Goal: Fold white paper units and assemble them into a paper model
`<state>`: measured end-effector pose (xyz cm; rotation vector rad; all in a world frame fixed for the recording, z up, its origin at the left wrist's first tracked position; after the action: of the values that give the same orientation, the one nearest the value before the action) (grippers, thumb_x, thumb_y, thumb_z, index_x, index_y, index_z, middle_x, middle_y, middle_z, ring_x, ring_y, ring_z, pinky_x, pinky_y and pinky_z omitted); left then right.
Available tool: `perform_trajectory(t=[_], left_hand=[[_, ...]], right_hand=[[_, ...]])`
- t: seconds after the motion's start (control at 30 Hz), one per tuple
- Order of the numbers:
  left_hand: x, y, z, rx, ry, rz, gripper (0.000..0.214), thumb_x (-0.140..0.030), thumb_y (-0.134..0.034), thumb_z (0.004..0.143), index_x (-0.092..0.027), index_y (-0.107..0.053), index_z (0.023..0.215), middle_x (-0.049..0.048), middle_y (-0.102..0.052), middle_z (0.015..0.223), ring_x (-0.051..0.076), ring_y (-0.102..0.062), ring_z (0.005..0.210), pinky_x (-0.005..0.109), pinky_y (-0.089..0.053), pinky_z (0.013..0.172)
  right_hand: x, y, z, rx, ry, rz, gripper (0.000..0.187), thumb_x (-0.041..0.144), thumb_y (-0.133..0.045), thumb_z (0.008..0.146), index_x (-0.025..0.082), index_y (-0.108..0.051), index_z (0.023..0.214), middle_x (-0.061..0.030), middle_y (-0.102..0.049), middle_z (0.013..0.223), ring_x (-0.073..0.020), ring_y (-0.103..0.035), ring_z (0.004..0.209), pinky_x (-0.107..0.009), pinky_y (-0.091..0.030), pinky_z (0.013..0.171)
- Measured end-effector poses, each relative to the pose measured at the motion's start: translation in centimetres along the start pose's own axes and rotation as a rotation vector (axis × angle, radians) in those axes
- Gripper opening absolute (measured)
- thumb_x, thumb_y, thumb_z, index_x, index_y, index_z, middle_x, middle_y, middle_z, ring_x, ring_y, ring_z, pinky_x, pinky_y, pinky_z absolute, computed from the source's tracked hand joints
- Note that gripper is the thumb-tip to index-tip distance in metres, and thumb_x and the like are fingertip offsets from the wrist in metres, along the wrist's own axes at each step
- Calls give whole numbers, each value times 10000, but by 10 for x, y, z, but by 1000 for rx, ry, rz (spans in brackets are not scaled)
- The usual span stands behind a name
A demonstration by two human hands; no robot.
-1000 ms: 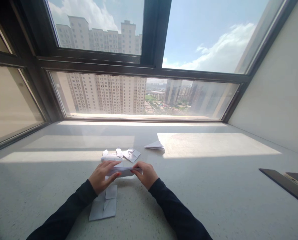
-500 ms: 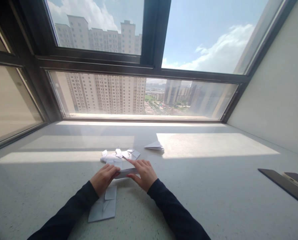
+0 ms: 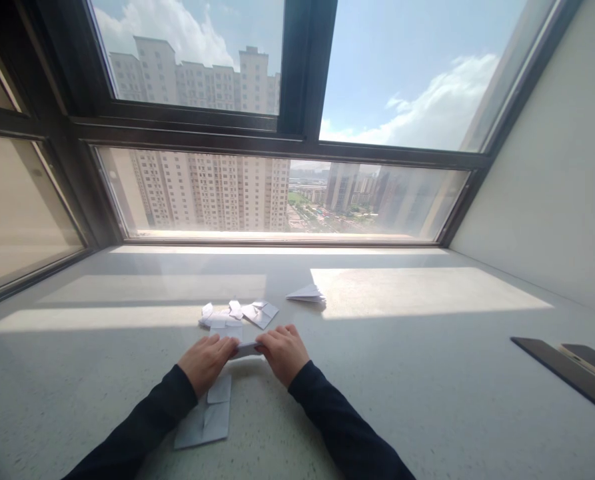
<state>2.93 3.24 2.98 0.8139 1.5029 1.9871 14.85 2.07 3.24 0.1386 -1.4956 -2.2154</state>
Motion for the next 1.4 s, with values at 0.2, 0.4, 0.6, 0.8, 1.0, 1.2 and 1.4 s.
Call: perform_trajectory(t=[0.2,0.4,0.6,0.8,1.0,1.2,1.4], left_hand=[[3,-8,2,55,21,-71,216,-185,-272,849,-178,-485,810,39,-561,719,186,-508,662,298,-366,586],[8,-17,2,16,75,-278,227,-216,-266,852,-175,-484,805,28,-550,665,155,-503,619,265,-378,581],[23,11,-5,-387,93,-367,233,-306,-331,825,-163,-500,898,49,-548,751,171,-463,678,315,-376,665],[26,26,-10,-515,126,-391,191,-293,-366,810,-165,-508,802,38,-523,714,164,-429,662,311,-368,662],[26,23,-10,-532,131,-359,204,-246,-332,824,-173,-500,734,38,-508,698,164,-418,654,301,-368,640],[32,22,-10,-538,185,-280,276,-246,-262,846,-176,-489,705,33,-492,669,155,-390,600,294,-358,600],[33,17,-10,-478,211,-287,285,-276,-242,852,-175,-482,737,39,-511,709,157,-400,632,298,-364,633]], right_hand=[[-18,-4,0,44,-126,330,134,263,-534,731,190,-589,829,-28,-642,768,-166,-560,714,-292,-376,652],[-41,-27,-3,96,-407,956,372,464,-613,575,138,-559,746,12,-583,538,-123,-542,469,-212,-386,395],[-96,-2,-7,-8,-585,792,355,472,-607,546,134,-584,654,-10,-592,504,-124,-554,477,-199,-380,394],[-179,25,-30,-140,-760,535,269,412,-576,560,150,-537,517,-15,-558,430,-137,-532,435,-218,-366,392],[-195,17,-22,-161,-755,281,220,368,-568,560,164,-533,485,-4,-566,469,-151,-538,495,-232,-370,468],[-190,20,-13,-151,-685,91,179,313,-547,587,181,-491,479,8,-524,481,-141,-500,505,-228,-338,490],[-185,19,-13,-190,-662,-35,100,253,-560,591,186,-486,577,6,-489,540,-159,-493,568,-248,-351,555]])
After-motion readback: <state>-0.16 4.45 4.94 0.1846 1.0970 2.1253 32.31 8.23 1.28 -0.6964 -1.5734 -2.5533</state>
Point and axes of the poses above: each hand's wrist, its own z-axis towards the middle knuckle, its own y-axis out of the back of the hand, x = y × z, the point moved 6 cm from there along z, towards the middle knuckle
